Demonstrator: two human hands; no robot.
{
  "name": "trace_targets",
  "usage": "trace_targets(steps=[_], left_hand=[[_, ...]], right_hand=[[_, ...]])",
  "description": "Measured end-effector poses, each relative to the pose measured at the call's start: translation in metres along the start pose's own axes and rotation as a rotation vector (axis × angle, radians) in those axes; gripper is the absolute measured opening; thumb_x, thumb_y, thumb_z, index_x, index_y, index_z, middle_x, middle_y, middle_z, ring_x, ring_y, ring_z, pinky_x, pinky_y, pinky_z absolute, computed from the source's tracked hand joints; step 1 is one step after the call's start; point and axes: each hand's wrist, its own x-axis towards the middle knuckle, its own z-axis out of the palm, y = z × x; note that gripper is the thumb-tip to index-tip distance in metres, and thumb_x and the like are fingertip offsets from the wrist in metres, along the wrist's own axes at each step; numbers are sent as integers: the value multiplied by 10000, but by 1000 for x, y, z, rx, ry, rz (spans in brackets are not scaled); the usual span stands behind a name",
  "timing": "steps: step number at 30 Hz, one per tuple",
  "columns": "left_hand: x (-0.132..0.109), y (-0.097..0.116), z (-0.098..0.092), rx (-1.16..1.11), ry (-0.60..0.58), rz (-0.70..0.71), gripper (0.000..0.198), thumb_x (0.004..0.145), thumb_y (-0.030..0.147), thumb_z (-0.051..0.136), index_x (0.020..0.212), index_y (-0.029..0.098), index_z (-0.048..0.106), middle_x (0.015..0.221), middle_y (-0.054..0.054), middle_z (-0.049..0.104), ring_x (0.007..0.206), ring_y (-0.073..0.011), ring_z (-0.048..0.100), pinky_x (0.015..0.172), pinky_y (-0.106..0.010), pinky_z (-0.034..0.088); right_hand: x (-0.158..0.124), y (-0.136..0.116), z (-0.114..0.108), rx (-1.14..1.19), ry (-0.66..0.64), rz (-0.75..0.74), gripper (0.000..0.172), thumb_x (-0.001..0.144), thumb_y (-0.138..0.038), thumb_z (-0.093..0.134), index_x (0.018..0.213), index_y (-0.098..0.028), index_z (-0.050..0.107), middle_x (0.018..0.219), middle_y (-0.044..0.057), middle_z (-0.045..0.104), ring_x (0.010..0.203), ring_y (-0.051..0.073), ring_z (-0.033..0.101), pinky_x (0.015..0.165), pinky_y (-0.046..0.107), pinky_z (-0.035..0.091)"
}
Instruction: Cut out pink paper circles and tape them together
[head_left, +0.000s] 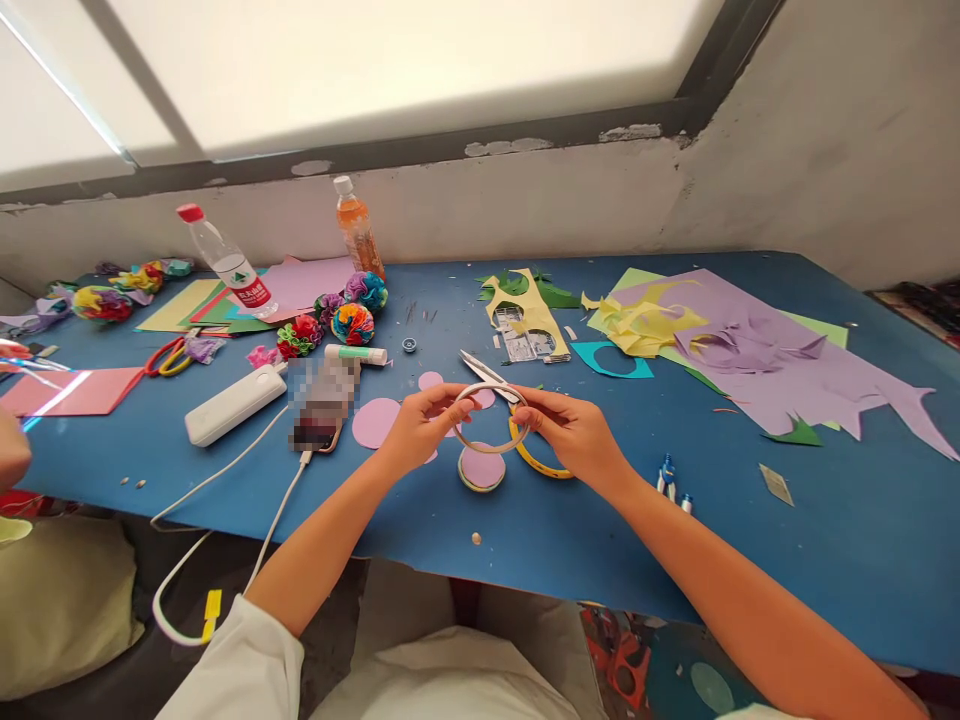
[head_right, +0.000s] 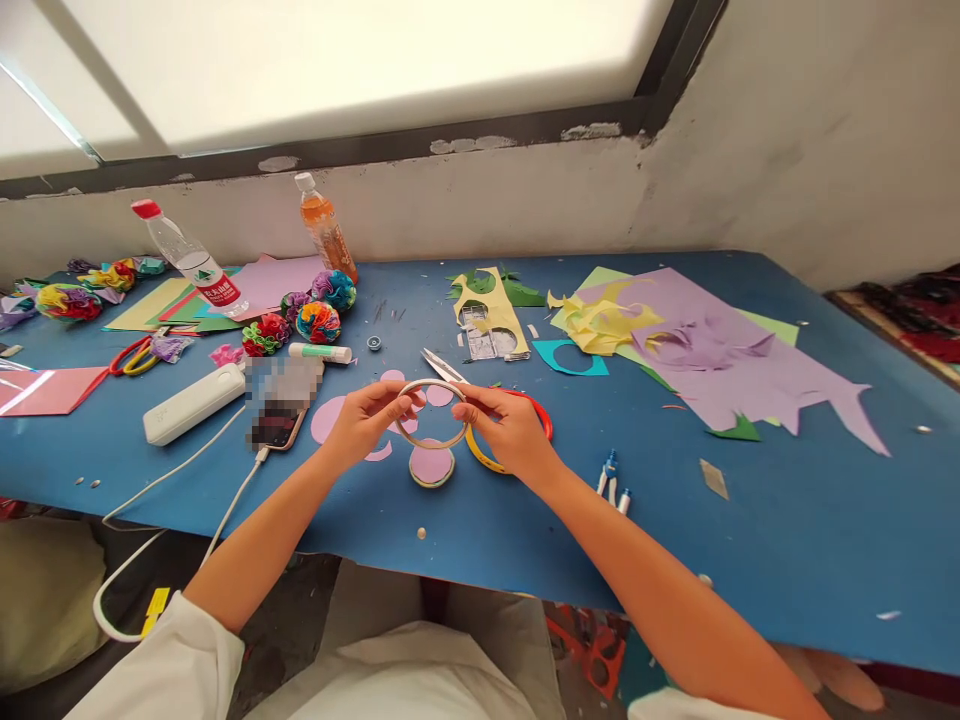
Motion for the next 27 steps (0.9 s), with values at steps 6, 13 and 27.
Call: trace_targets(steps=[6, 13, 27], left_hand=[[3, -1, 0, -183, 96, -94, 398, 713, 479, 732, 944, 157, 684, 824, -44, 710, 635, -128, 661, 624, -268, 558], [4, 1, -3, -216, 125, -144, 393, 752, 494, 689, 943, 154, 641, 863, -50, 697, 701, -131, 673, 614, -244, 558], [-3, -4, -3, 435, -78, 534, 236, 789, 329, 711, 994, 216, 686, 1160, -109, 682, 1184, -253, 574, 1031, -462, 444]], right_hand=[[0, -5, -3, 247, -84, 85, 493, 640, -530, 768, 1024, -226, 712, 853, 50, 742, 806, 209, 675, 754, 355, 557], [-1, -9, 2, 302, -194, 135, 300, 605, -448, 816, 761, -213, 713, 723, 20, 703, 692, 171, 650, 645, 302, 528], [0, -9, -4, 679, -271, 363, 329, 585, -485, 835, 692, -204, 700, 697, -11, 642, 629, 84, 562, 542, 190, 453]])
